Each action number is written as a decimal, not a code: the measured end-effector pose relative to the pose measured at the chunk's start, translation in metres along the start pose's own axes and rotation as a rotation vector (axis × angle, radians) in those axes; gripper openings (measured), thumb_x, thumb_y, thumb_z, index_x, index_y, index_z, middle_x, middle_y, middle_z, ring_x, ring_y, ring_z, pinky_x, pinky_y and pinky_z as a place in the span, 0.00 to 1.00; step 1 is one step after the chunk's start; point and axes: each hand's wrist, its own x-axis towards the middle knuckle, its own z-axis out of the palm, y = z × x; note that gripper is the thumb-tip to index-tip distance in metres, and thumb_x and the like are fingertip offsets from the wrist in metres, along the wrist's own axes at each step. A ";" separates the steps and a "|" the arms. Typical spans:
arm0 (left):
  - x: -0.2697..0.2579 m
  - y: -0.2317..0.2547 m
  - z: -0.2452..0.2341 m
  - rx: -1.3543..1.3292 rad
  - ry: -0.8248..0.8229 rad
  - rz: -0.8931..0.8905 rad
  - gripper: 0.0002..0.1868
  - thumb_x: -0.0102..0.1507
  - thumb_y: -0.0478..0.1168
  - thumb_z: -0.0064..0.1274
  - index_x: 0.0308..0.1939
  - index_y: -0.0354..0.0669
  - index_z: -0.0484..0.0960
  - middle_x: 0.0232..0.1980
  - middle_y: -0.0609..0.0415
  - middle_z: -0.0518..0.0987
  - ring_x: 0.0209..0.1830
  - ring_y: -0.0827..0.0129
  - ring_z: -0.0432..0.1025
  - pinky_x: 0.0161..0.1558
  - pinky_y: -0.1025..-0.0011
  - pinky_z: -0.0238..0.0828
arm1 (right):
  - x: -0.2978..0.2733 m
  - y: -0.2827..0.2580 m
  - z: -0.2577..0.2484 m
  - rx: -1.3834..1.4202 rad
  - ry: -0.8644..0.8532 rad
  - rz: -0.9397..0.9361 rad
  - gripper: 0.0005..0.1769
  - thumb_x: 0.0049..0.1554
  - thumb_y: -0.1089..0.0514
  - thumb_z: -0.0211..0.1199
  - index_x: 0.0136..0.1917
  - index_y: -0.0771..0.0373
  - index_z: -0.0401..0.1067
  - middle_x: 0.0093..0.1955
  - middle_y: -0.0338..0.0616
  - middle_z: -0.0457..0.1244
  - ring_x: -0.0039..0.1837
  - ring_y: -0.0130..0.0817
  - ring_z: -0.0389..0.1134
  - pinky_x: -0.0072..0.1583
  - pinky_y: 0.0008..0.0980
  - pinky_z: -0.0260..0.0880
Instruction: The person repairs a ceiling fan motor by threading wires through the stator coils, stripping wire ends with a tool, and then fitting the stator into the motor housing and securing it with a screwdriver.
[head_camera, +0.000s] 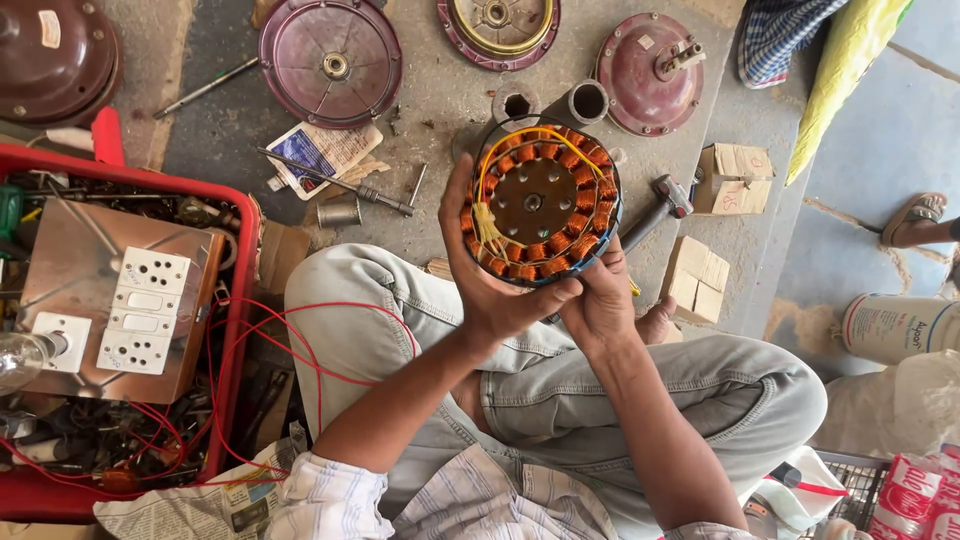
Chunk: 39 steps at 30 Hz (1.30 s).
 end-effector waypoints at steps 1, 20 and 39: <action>-0.005 -0.001 0.006 0.056 0.026 0.002 0.71 0.54 0.58 0.77 0.82 0.39 0.38 0.78 0.41 0.57 0.78 0.54 0.62 0.77 0.56 0.65 | -0.002 0.001 0.000 -0.047 -0.048 -0.022 0.26 0.60 0.65 0.68 0.70 0.64 0.68 0.67 0.47 0.67 0.67 0.39 0.70 0.71 0.42 0.70; 0.012 0.034 0.000 0.589 -0.657 0.090 0.82 0.42 0.57 0.83 0.84 0.43 0.37 0.81 0.43 0.54 0.83 0.58 0.52 0.83 0.61 0.52 | -0.013 -0.041 -0.011 0.030 -0.097 0.160 0.39 0.63 0.36 0.49 0.81 0.56 0.53 0.82 0.48 0.52 0.81 0.47 0.53 0.80 0.50 0.53; -0.025 -0.010 0.003 0.344 -0.249 0.072 0.75 0.51 0.55 0.78 0.84 0.44 0.35 0.80 0.48 0.52 0.79 0.61 0.56 0.81 0.63 0.58 | -0.014 -0.006 -0.017 0.150 0.252 0.327 0.32 0.69 0.43 0.45 0.81 0.58 0.52 0.81 0.52 0.52 0.78 0.48 0.55 0.76 0.48 0.60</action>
